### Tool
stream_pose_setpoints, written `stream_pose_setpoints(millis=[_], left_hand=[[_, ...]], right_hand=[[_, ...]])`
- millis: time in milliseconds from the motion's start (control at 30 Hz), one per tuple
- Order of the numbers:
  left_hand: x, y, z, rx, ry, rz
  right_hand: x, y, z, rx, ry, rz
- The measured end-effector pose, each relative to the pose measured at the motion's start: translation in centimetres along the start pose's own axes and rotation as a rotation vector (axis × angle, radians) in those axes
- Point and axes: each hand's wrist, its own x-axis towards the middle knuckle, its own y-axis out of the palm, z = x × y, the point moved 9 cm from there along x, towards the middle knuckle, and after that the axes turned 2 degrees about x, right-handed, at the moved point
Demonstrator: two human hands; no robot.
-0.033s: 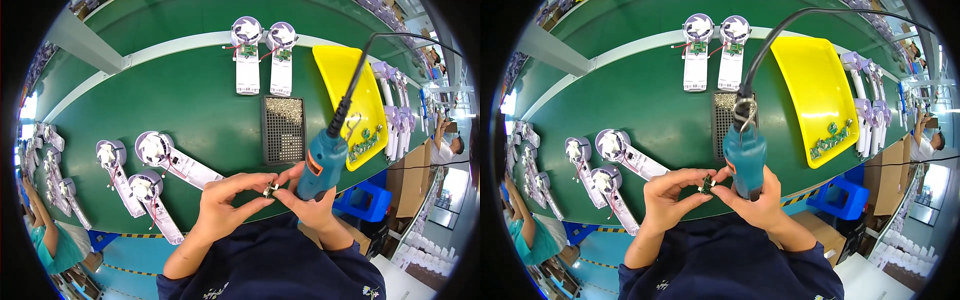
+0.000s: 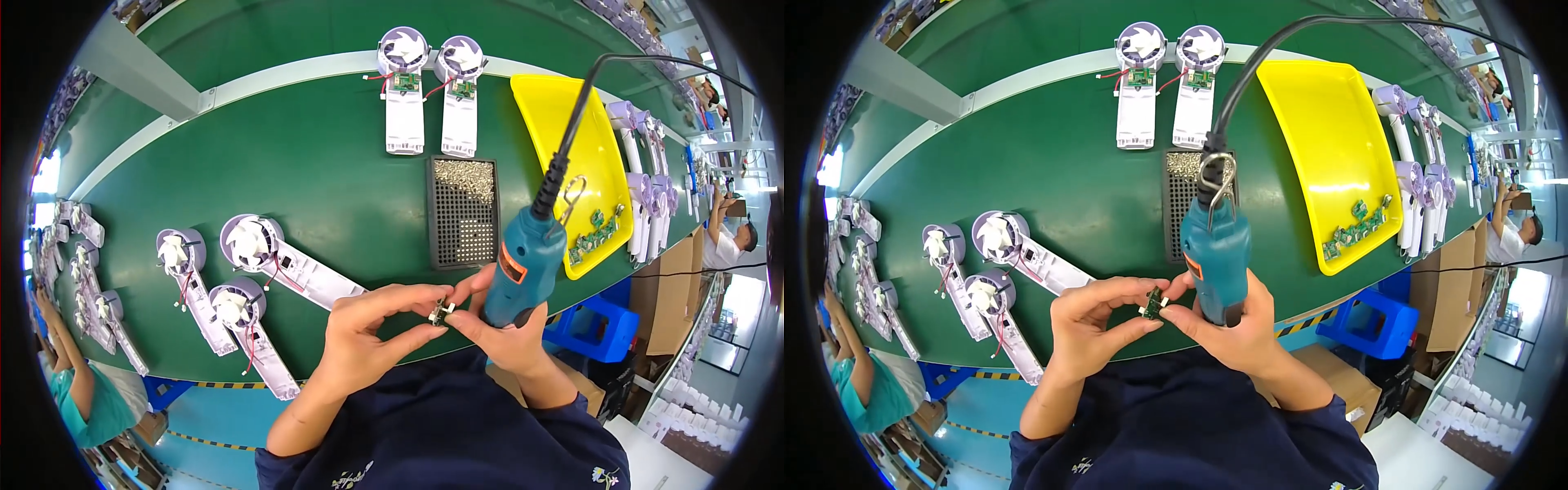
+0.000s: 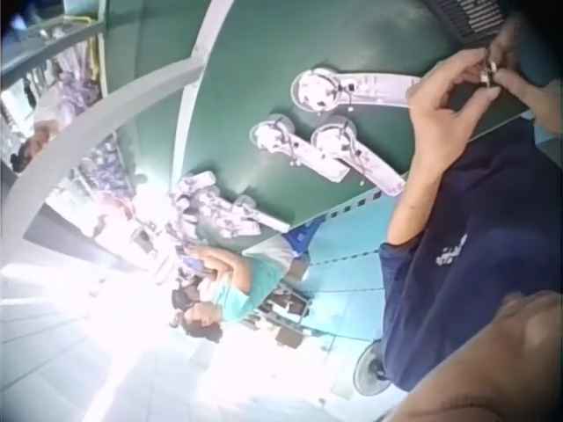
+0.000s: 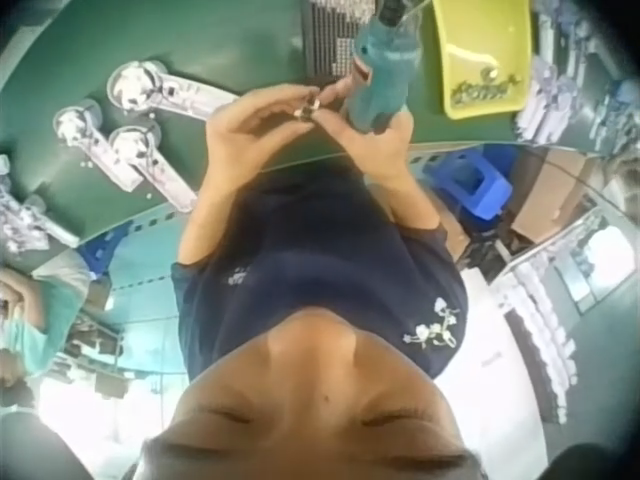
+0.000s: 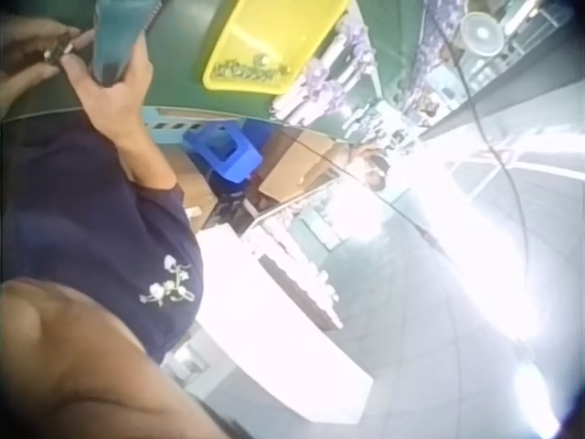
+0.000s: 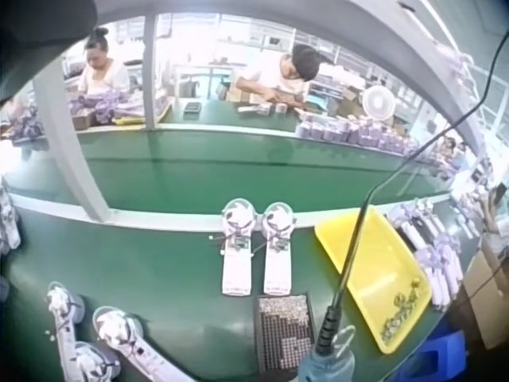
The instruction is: The person assembles handheld mini fans by installing a PCB board into a fan housing, then securing it with screws using an electric screwdriver.
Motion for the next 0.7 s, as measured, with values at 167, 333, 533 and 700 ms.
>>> stream_pose_setpoints(millis=[167, 333, 533, 700], left_hand=[[-0.3, -0.1, 0.1, -0.005, -0.01, -0.023], [-0.1, 0.0, -0.2, -0.015, 0.028, -0.055], [-0.1, 0.3, -0.3, -0.014, 0.034, -0.042], [0.2, 0.1, -1.4, 0.116, 0.087, -0.083]], right_hand=[[0.1, 0.5, -0.5, 0.095, 0.006, 0.084], [0.2, 0.5, -0.6, 0.133, 0.0, 0.096], [0.1, 0.2, -0.5, 0.121, -0.024, 0.108], [0.0, -0.9, -0.2, 0.126, 0.08, 0.017]])
